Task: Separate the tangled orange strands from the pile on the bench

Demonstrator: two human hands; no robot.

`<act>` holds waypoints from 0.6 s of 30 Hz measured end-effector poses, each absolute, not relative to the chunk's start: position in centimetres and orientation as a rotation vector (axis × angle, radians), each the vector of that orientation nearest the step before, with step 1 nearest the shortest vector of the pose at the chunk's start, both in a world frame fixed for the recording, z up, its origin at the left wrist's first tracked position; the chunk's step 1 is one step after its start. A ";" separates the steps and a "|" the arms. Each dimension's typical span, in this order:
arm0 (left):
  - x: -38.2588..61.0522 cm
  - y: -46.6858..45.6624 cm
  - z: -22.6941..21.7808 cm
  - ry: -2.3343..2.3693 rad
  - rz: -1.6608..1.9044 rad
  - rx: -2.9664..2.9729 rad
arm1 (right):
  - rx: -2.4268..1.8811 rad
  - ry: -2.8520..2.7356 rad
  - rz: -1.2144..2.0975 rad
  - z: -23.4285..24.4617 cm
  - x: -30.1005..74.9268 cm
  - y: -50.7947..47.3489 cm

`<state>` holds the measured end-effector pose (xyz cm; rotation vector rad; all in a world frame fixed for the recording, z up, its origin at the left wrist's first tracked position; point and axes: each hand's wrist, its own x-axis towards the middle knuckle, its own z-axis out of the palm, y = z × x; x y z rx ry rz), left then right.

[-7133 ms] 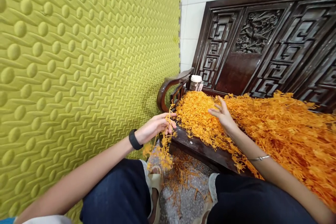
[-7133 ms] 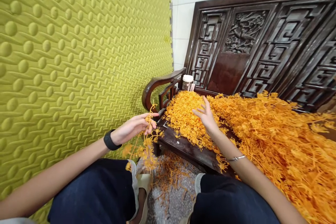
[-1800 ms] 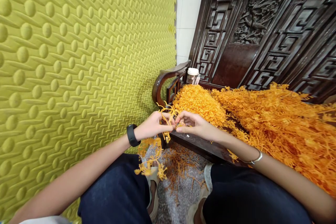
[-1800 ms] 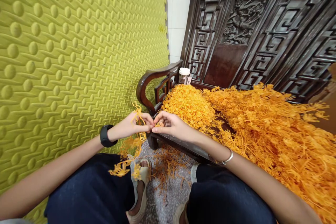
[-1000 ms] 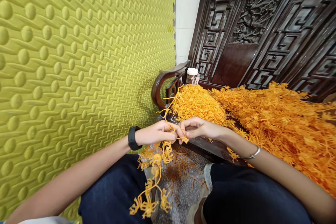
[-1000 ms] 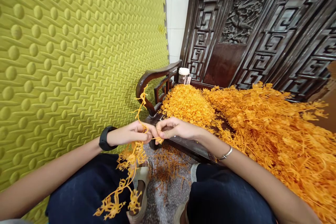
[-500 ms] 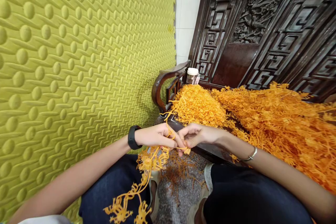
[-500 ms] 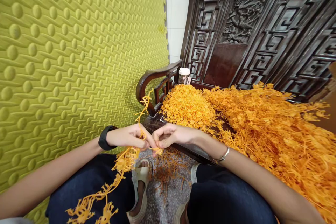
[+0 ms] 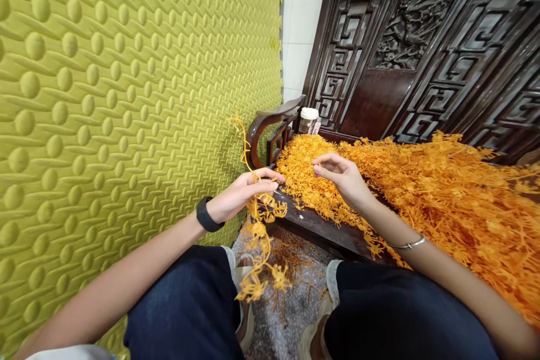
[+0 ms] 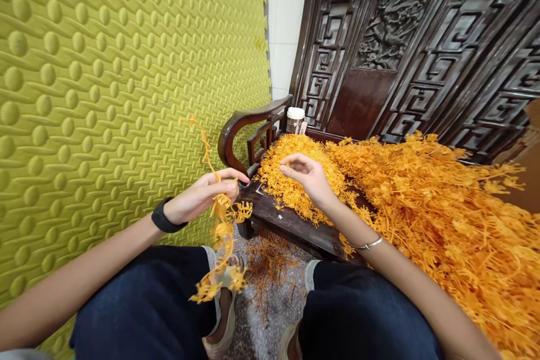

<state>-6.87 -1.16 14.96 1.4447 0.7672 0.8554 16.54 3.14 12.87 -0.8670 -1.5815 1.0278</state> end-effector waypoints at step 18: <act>-6.4 -0.9 14.6 0.800 0.842 1.363 | -1.173 -2.109 0.700 10.1 18.8 5.7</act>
